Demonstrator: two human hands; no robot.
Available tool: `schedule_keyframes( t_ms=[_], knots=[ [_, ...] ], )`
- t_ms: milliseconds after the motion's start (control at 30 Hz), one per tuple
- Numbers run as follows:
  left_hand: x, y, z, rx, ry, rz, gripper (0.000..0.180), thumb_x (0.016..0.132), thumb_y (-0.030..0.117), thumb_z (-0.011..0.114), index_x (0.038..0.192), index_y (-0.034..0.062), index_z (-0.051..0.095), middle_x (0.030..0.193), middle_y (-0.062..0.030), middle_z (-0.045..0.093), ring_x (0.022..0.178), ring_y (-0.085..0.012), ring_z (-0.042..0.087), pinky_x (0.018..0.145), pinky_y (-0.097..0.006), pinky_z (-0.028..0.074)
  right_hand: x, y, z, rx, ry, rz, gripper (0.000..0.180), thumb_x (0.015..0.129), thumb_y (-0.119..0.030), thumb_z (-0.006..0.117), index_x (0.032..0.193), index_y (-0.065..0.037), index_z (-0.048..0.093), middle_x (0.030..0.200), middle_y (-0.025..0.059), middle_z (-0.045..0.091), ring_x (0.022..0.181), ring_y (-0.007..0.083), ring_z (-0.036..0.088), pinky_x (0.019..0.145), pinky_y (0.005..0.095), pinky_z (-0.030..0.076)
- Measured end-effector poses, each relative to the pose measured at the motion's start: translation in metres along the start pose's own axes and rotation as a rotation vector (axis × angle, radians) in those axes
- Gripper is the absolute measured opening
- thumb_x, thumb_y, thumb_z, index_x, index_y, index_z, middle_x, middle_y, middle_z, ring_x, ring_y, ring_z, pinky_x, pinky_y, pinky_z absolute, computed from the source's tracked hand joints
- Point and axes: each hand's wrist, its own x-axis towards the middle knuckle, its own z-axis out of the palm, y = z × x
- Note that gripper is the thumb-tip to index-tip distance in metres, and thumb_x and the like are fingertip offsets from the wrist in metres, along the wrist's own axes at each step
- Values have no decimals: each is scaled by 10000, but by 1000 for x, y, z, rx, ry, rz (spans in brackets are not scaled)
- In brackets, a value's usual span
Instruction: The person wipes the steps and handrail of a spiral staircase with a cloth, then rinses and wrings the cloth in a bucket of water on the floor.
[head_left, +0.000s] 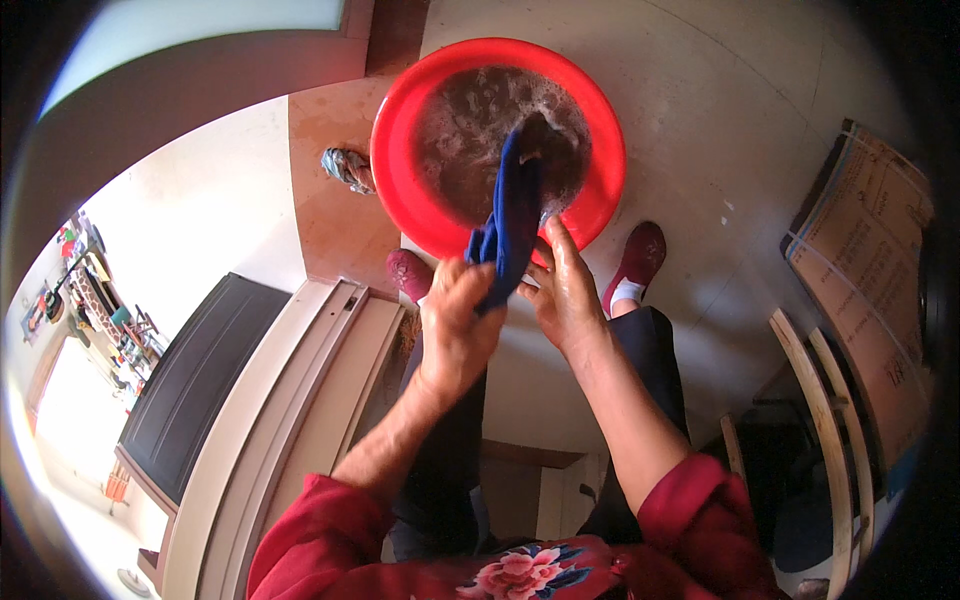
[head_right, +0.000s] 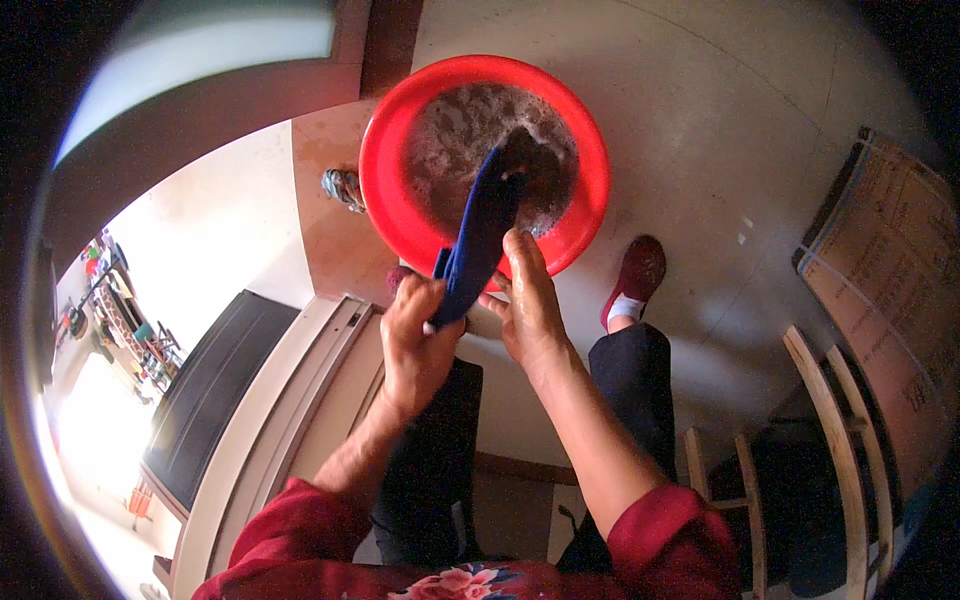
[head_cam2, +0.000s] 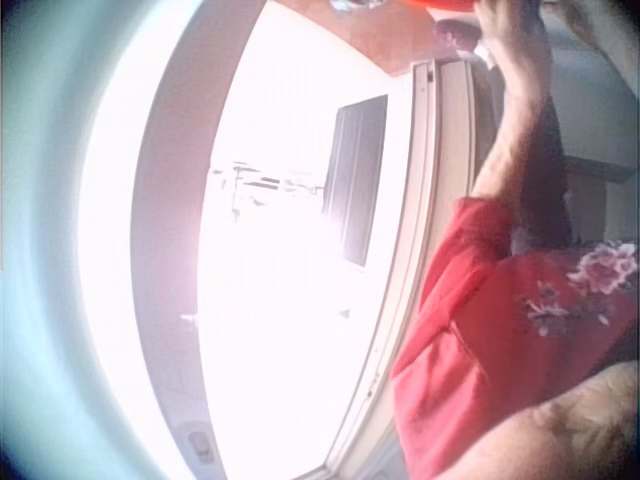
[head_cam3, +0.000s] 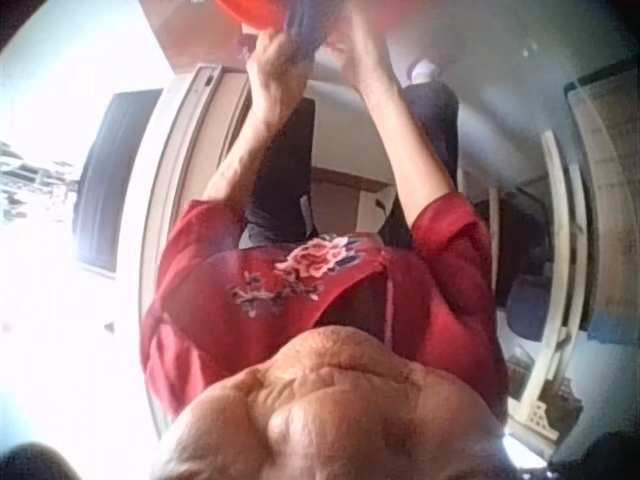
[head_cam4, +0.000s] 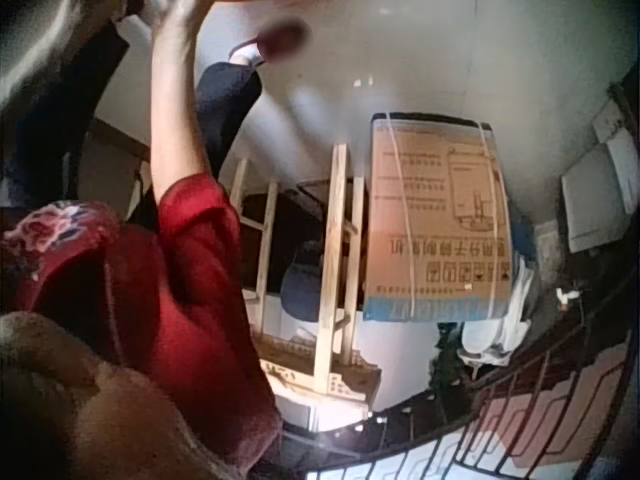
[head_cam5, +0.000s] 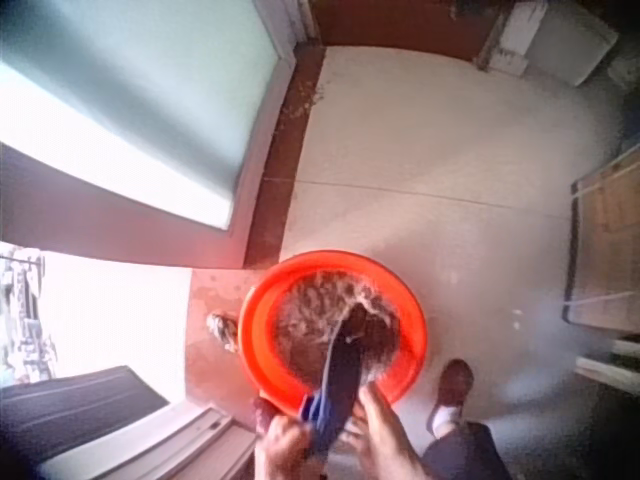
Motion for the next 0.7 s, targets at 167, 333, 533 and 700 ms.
schedule_keyframes(
  t_ms=[167, 333, 533, 700],
  knots=[
    [-35, 62, -28, -84, -79, 142, 340, 485, -13, 615, 819, 25, 569, 748, -127, 472, 684, -301, 477, 660, -397, 404, 17, 3, -19, 349, -539, 204, 463, 865, -496, 417, 1054, -79, 484, 820, 34, 580, 681, 127, 576, 662, 295, 505],
    [-46, 74, -11, -31, -119, 119, 326, 505, 183, 757, 695, 66, 519, 874, -129, 463, 803, -305, 447, 749, -414, 363, 12, 2, 1, -98, -71, -198, 385, 816, -220, 567, 1158, -73, 471, 1039, 62, 533, 844, 113, 544, 747, 255, 462],
    [-21, 43, 35, -2, 81, 170, 366, 477, 208, 782, 587, 90, 453, 1060, -142, 489, 973, -372, 425, 859, -475, 323, -3, -6, -3, 146, -420, -93, 332, 790, -219, 541, 1079, -61, 500, 960, 46, 527, 824, 139, 519, 769, 245, 427],
    [12, 18, 44, -5, 238, 209, 245, 485, 71, 666, 568, 93, 437, 794, -28, 537, 754, -273, 475, 684, -396, 323, 1, 4, -9, 512, -534, 317, 354, 784, -428, 529, 919, -106, 470, 895, 30, 485, 836, 161, 484, 814, 293, 401]
  ],
)
